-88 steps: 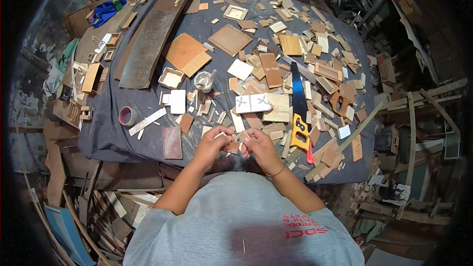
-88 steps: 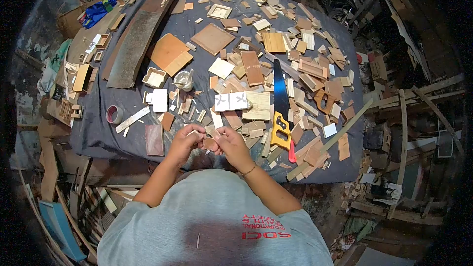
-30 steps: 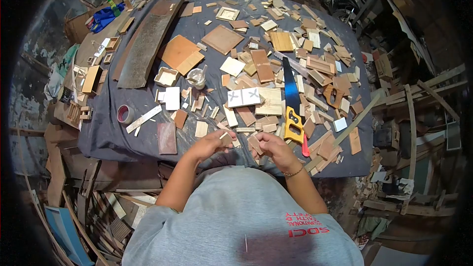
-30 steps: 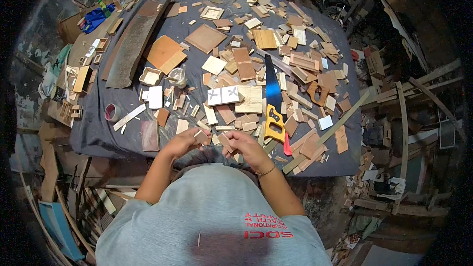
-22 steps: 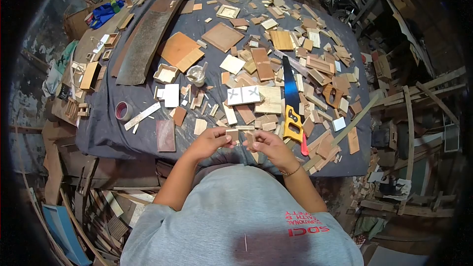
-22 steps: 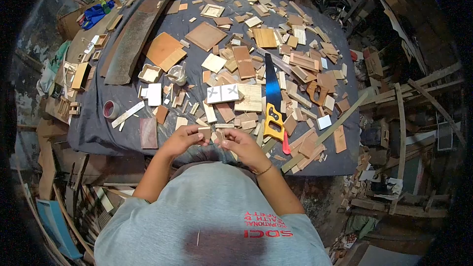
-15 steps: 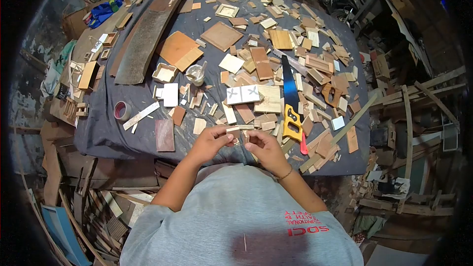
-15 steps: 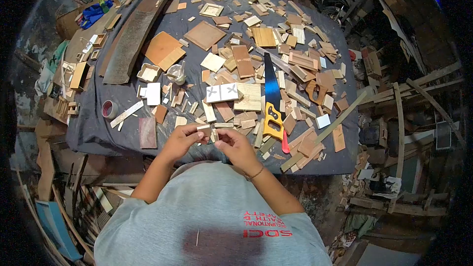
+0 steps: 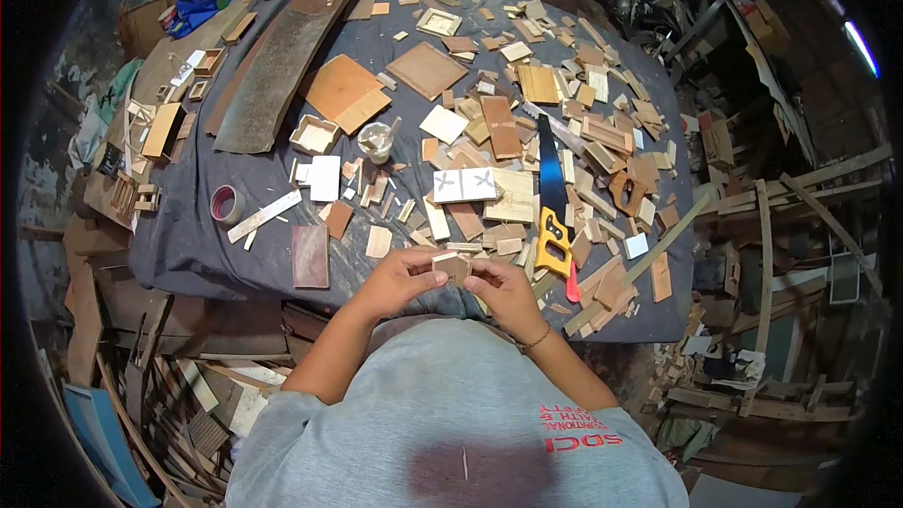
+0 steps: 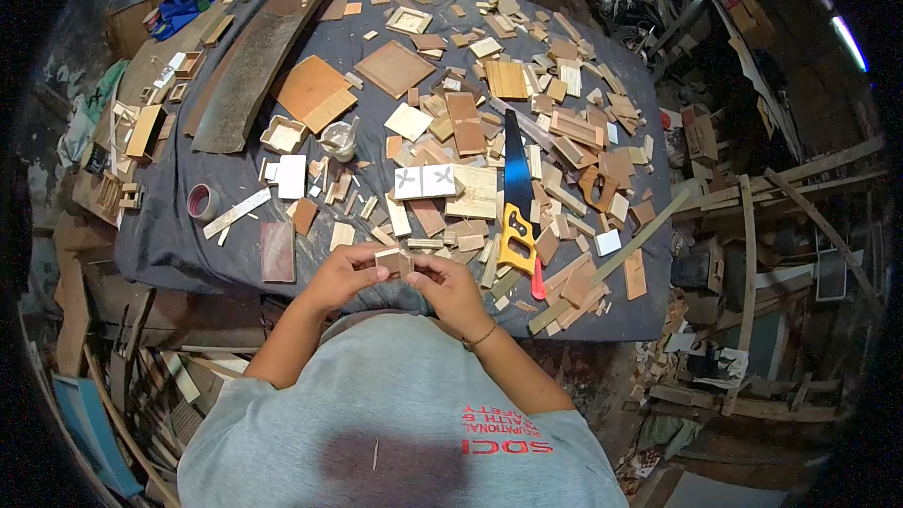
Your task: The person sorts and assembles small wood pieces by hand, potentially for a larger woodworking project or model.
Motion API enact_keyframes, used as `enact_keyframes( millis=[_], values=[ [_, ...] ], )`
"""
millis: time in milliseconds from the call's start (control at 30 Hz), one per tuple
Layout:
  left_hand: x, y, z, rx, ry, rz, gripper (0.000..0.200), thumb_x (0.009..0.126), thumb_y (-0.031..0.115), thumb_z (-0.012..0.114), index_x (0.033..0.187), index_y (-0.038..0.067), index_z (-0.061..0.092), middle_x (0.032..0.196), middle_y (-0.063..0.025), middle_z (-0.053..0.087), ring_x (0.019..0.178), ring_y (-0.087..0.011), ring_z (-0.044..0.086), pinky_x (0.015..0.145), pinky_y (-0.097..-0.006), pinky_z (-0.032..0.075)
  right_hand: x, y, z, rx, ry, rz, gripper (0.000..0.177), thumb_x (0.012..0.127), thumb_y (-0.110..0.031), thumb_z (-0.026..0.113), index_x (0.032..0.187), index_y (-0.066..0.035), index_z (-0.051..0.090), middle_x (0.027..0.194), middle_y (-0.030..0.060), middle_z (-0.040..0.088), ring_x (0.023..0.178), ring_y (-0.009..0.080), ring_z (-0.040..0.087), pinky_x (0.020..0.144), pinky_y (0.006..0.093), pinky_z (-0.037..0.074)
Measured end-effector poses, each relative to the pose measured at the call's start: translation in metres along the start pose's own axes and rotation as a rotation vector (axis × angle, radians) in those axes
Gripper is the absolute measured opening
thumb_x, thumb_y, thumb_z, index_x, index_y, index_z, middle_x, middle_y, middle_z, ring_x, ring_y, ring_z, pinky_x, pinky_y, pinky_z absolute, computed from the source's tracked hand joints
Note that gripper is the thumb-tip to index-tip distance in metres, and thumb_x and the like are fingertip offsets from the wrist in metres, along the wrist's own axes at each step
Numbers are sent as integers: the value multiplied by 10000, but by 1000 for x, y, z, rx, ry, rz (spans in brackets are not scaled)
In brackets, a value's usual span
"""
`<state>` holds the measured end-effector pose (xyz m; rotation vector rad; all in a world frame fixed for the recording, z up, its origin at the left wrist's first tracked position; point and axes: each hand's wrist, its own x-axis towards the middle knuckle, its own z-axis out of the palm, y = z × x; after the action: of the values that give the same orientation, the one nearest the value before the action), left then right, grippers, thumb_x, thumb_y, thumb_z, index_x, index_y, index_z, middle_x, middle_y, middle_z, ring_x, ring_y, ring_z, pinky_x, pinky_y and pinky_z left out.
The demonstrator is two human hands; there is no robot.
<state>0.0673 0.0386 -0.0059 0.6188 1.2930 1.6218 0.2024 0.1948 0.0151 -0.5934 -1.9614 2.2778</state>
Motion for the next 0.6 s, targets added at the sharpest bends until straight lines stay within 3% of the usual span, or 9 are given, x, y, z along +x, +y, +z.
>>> enact_keyframes(
  millis=[100,200,267,400,500,600],
  values=[
    [-2,-1,-4,59,-7,-34,315,854,147,649,1107,-40,641,1045,-99,619,902,-166,599,799,-270,476,3,9,-2,-118,-49,-35,268,895,-34,577,1152,37,602,970,43,652,849,86,590,772,231,476],
    [-2,3,0,280,-8,97,306,872,142,628,1136,-13,636,1074,-100,604,915,-166,595,781,-270,483,2,6,5,-125,15,-53,249,897,-49,579,1132,28,611,957,42,651,822,74,576,736,219,466],
    [-2,7,3,62,-20,-2,318,905,161,590,1187,16,614,1043,-83,583,895,-156,580,744,-267,481,4,10,7,-110,53,-62,214,895,-52,578,1091,26,613,926,32,641,798,66,563,711,215,457],
    [4,-1,1,123,22,85,345,940,215,544,1228,30,587,855,-31,541,748,-114,545,654,-246,467,6,10,9,-76,152,-77,104,883,-50,573,961,16,589,823,-2,593,734,47,525,648,203,428],
    [4,-1,-4,130,33,-19,363,964,257,493,1273,82,569,766,8,467,690,-94,494,613,-240,451,7,13,8,-98,180,-112,75,876,-45,570,929,8,566,785,-13,560,703,39,506,619,203,415],
    [5,-3,-9,-123,43,-180,391,969,266,477,1301,70,542,746,24,456,665,-79,468,580,-222,427,9,21,5,-90,148,-85,83,870,-40,579,939,6,572,802,-2,582,713,48,527,632,211,434]
  ],
)
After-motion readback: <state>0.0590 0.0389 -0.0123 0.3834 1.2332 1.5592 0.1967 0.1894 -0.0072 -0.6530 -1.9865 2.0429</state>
